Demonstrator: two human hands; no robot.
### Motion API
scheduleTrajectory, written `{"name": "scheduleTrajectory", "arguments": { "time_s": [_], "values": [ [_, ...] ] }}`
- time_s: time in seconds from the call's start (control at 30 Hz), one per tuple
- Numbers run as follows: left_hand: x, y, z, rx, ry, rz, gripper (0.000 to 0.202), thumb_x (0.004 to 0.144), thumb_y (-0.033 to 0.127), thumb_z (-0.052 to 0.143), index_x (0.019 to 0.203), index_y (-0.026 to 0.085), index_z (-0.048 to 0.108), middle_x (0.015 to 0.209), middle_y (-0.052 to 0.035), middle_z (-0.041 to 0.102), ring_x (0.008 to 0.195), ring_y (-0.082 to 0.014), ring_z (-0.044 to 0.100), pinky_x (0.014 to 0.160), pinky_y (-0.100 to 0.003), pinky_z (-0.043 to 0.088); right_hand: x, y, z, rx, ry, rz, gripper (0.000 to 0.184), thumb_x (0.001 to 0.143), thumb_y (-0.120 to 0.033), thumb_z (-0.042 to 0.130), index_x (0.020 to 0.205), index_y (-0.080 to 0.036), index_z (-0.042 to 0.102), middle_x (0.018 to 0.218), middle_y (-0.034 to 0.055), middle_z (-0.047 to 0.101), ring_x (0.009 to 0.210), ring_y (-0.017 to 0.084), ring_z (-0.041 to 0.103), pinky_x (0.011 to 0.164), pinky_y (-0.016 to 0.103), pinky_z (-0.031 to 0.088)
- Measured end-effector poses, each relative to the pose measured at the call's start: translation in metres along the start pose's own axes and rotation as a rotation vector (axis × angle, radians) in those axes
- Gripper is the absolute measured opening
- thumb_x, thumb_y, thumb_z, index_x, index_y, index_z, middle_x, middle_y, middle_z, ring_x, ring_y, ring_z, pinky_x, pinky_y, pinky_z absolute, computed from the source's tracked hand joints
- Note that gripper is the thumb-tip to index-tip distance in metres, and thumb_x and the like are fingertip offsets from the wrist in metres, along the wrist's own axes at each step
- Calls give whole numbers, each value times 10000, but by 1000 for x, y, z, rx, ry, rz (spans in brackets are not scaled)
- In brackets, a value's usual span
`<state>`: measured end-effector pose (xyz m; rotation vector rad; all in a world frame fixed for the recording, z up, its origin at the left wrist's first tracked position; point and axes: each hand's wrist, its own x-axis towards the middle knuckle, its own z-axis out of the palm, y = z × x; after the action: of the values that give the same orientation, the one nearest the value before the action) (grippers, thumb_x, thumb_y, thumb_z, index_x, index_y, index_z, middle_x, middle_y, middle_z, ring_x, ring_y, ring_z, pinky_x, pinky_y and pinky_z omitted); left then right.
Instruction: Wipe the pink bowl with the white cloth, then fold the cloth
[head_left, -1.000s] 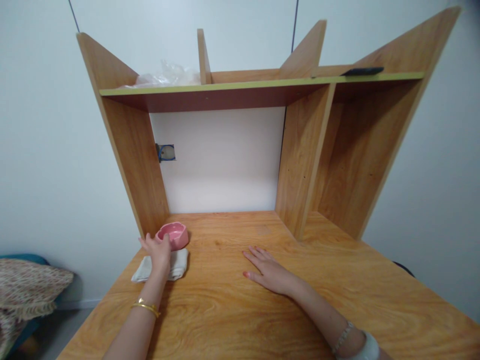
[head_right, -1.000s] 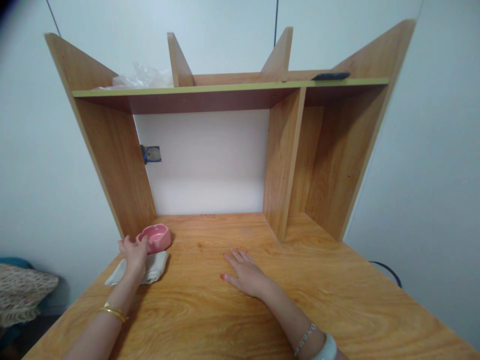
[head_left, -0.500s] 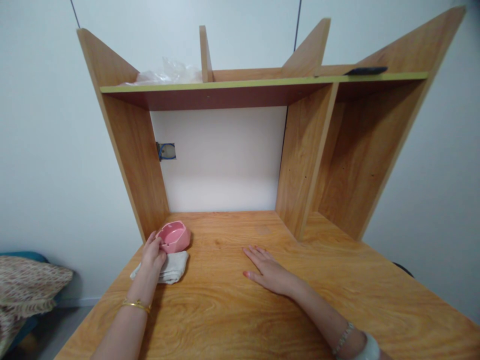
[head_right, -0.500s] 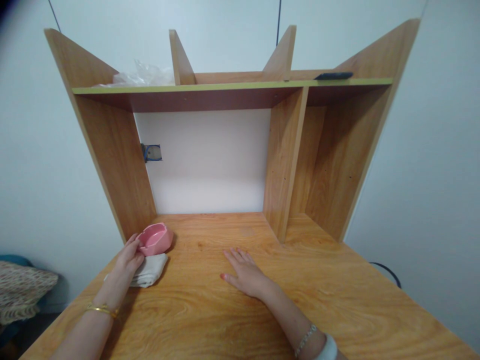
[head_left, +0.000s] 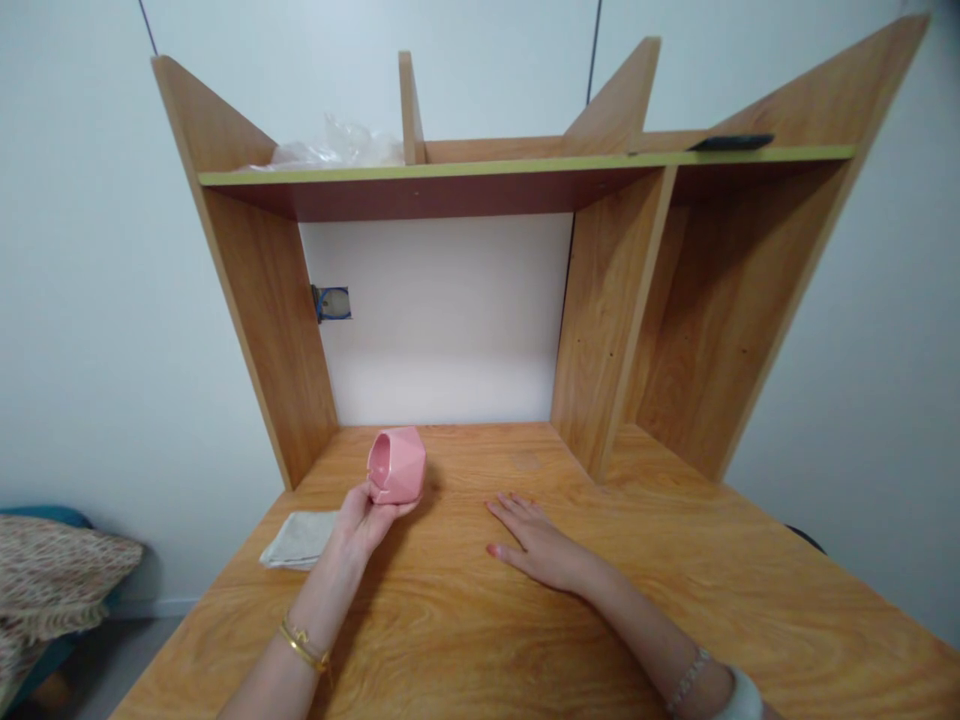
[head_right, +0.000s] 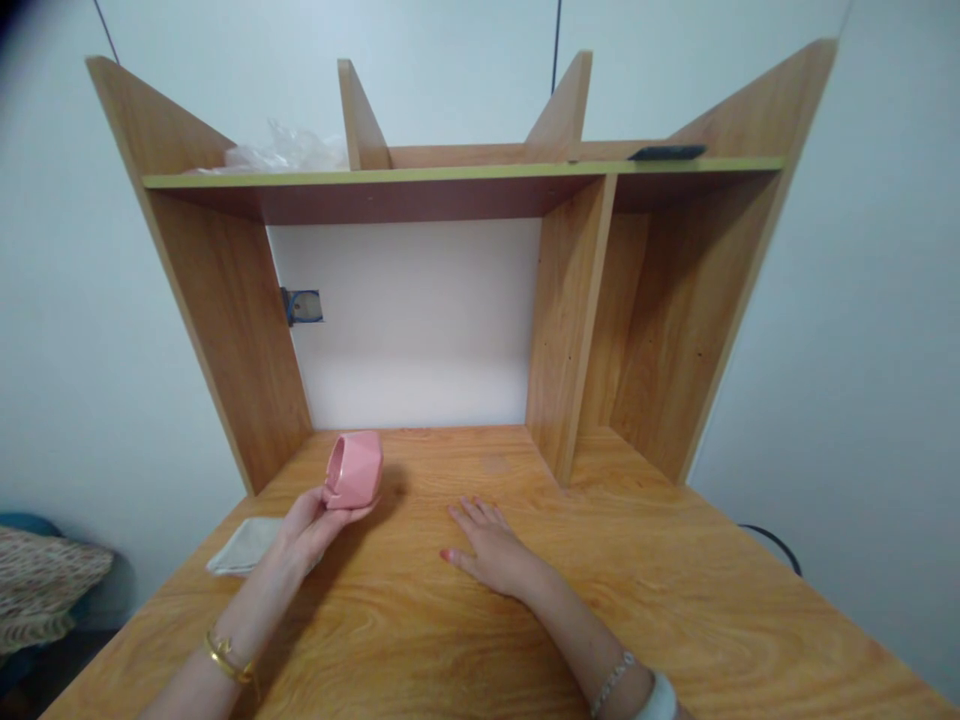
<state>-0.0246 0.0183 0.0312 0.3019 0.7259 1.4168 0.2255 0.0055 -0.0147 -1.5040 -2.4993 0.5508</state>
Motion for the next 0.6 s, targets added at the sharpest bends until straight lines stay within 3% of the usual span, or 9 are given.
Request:
{"name": "scheduleTrajectory", "arguments": {
  "time_s": [0.17, 0.33, 0.6],
  "values": [
    [1, -10, 1, 84, -22, 18, 277, 537, 13, 398, 751, 176, 468, 706, -8, 565, 593, -129, 569, 586, -288, 507, 0, -1, 0, -8, 10, -9, 773, 780, -638, 292, 1354, -121, 252, 1425, 130, 176, 1308, 255, 103, 1060, 395, 68],
    [0, -24, 5, 188, -49, 33, 143, 662, 129, 471, 792, 182, 495, 711, -8, 543, 589, -108, 543, 579, -248, 494, 0, 0, -1, -7, 8, -12, 770, 779, -636, 299, 1357, -130, 244, 1429, 121, 169, 1309, 255, 97, 1059, 397, 73],
    [2, -41, 1, 458, 34, 154, 404, 667, 200, 567, 1043, 319, 481, 893, 26, 558, 645, -90, 541, 596, -264, 497, -1, -3, -1, -19, 26, 3, 789, 779, -607, 337, 1344, -63, 261, 1409, 147, 224, 1300, 252, 146, 1060, 368, 103]
  ]
}}
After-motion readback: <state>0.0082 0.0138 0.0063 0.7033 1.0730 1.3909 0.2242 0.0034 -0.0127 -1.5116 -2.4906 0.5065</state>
